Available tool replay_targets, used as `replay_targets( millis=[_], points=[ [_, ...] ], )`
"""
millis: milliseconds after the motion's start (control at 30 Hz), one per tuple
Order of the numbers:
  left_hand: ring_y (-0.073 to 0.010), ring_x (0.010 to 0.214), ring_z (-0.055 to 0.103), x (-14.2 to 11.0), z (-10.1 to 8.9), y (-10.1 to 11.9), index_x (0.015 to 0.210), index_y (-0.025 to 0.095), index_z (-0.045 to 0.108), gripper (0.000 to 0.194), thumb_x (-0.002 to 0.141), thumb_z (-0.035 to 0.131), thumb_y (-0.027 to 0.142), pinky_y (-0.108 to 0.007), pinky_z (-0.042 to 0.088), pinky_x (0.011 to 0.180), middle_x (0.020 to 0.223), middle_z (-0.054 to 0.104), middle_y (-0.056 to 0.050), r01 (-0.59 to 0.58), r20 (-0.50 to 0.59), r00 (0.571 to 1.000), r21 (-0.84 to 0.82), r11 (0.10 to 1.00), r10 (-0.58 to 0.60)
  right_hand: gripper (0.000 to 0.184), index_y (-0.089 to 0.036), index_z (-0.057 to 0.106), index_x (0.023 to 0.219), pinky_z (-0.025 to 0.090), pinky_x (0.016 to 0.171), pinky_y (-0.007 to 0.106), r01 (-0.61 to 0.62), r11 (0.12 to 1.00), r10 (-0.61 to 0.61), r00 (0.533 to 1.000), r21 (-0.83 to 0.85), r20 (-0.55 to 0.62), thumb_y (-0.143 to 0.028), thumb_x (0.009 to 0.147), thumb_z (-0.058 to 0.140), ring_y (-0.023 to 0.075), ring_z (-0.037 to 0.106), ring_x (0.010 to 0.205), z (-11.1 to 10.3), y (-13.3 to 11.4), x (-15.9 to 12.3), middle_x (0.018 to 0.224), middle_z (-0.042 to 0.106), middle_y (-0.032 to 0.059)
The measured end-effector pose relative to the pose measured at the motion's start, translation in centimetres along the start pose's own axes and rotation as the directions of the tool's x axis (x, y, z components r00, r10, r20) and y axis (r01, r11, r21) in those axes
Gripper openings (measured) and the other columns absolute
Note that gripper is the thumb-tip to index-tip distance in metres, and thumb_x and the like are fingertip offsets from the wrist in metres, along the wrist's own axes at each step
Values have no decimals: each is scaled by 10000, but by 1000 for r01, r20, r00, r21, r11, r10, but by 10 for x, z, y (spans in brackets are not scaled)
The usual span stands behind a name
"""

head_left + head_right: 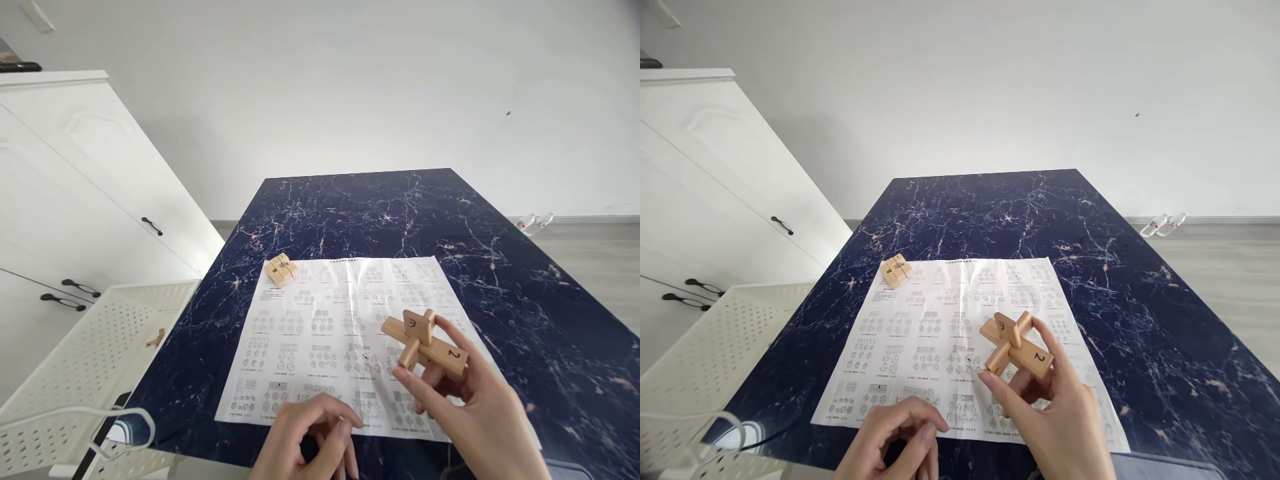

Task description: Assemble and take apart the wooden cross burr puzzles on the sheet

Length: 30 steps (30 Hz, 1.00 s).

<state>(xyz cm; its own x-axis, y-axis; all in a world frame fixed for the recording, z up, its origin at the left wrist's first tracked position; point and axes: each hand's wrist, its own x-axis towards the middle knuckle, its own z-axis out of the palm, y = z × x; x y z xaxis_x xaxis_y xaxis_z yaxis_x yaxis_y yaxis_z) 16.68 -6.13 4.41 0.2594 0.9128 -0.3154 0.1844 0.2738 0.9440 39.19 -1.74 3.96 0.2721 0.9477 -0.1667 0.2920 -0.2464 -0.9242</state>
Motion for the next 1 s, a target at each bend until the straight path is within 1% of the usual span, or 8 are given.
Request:
replay_targets(
  millis=[100,233,333,400,467,667,833,1000],
  points=[
    [-112,492,593,4,-19,7,1030,192,722,406,1079,550,556,-212,449,495,662,712,-27,-41,34,999,-5,999,41,1060,-218,542,1565,585,596,385,13,1000,-13,1000,-19,-19,-682,678,889,242,666,536,-19,-4,5,601,630,-57],
    [-169,616,649,27,-58,28,1090,222,734,335,1060,579,518,-241,505,514,736,717,-27,-181,-147,957,367,912,250,1039,-206,564,1547,576,611,419,103,987,-106,994,-124,-22,-730,697,853,258,665,522,-41,-7,21,577,631,-47],
    [-227,876,695,59,-89,39,1237,245,686,297,1055,589,460,-364,607,801,971,735,-54,-186,-276,825,691,699,493,996,-206,559,1547,564,623,434,181,962,-178,983,-204,36,-724,738,825,283,691,546,-49,-3,46,608,686,-20],
    [-284,1143,668,84,-106,38,1293,237,619,283,1056,573,384,-483,558,1033,1221,697,-102,-197,-240,738,818,541,631,996,-197,549,1559,547,613,427,216,943,-195,975,-254,105,-717,754,823,291,694,553,-51,0,67,609,714,-5],
    [-335,1330,581,108,-119,31,1386,231,528,358,1047,575,338,-557,482,1139,1406,605,-151,-187,-178,712,884,428,680,1067,-150,512,1586,542,629,425,217,932,-171,970,-290,175,-717,742,835,303,711,585,-52,2,88,605,726,8],
    [-456,1426,505,156,-141,6,1518,159,370,754,964,723,531,-648,436,1155,1512,497,-261,-37,-204,724,942,332,659,1066,-92,493,1595,515,605,410,272,915,-214,954,-299,211,-723,788,787,307,715,577,-46,2,131,643,756,49],
    [-426,1349,592,169,-150,-3,1490,166,397,753,935,769,515,-608,483,1120,1451,580,-234,-37,-245,713,922,385,657,1032,-127,505,1584,502,614,408,267,928,-210,951,-260,227,-696,774,798,289,691,587,-43,7,148,709,772,56],
    [-398,1340,608,168,-154,-4,1481,179,421,704,960,740,528,-583,493,1121,1418,626,-208,-44,-268,749,892,450,606,1013,-137,515,1574,474,592,382,265,922,-206,953,-283,222,-720,792,787,265,638,572,-46,16,157,619,675,-2]
  ],
)
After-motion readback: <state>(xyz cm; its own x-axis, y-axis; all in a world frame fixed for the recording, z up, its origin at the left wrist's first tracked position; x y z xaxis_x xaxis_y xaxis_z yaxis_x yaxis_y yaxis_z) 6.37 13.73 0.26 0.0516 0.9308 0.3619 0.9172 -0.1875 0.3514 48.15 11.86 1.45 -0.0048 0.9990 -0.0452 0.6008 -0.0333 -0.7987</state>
